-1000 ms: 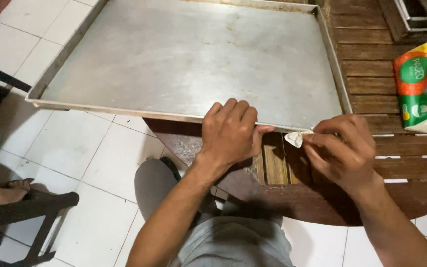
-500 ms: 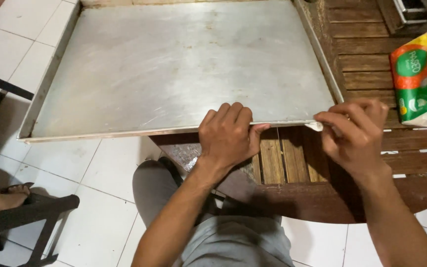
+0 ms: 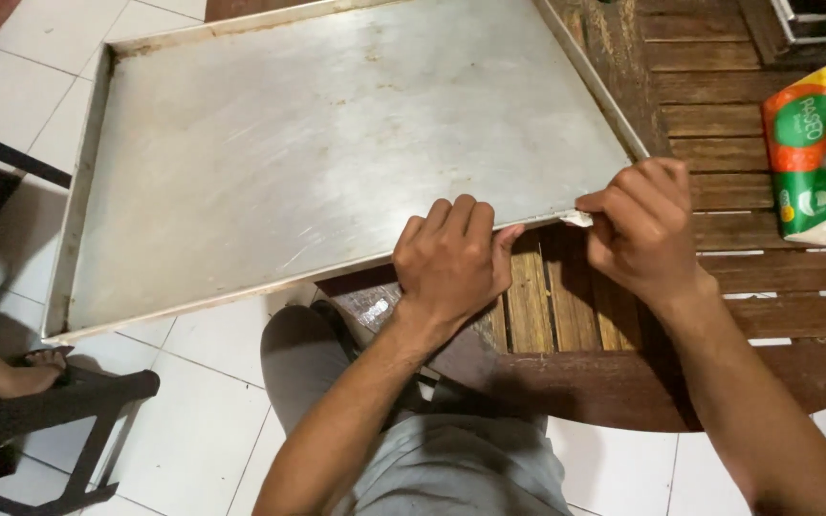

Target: Cleaning the edges and corners of a metal baking tray using a small cleaning cloth to remove residue.

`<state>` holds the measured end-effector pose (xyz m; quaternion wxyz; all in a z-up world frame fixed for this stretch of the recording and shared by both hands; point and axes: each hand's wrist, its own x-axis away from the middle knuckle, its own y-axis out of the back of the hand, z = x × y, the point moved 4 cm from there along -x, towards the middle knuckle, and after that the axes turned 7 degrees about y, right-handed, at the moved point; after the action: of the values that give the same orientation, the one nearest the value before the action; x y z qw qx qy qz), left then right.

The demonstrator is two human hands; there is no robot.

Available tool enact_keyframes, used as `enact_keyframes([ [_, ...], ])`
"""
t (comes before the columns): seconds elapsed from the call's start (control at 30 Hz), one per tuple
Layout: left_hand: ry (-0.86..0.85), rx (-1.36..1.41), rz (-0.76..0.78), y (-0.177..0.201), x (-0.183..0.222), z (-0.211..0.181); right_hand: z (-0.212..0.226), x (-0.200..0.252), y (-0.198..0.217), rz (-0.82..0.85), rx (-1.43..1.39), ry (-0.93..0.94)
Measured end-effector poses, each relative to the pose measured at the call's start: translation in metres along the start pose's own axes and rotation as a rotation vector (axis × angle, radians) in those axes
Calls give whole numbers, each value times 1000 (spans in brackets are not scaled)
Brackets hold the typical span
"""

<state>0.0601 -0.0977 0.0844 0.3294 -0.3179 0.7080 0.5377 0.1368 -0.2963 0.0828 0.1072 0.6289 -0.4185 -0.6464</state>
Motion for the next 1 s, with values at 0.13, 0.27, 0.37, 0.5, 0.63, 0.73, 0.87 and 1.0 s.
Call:
enact_keyframes([
  [0.13,11,0,28,-2,5,-1,22,-22,-16,60,-1,38],
  [0.27,30,80,52,3,7,6,40,-46,-17,11,-71,172],
  [0.37,58,139,91,-5,14,16,32,-37,-19,-89,-27,159],
  [0.5,86,184,129,-6,16,21,16,-21,-7,-169,-30,102],
  [0.63,105,187,190,-2,5,27,-29,23,-12,-245,-8,81],
  [0.73,86,206,143,-1,2,29,-45,40,-7,-297,-128,-77],
  [0.87,92,210,143,-1,-3,33,-63,54,-10,-379,-226,-235],
  [1.0,83,192,138,-5,2,44,-92,73,-24,-541,-488,-522],
])
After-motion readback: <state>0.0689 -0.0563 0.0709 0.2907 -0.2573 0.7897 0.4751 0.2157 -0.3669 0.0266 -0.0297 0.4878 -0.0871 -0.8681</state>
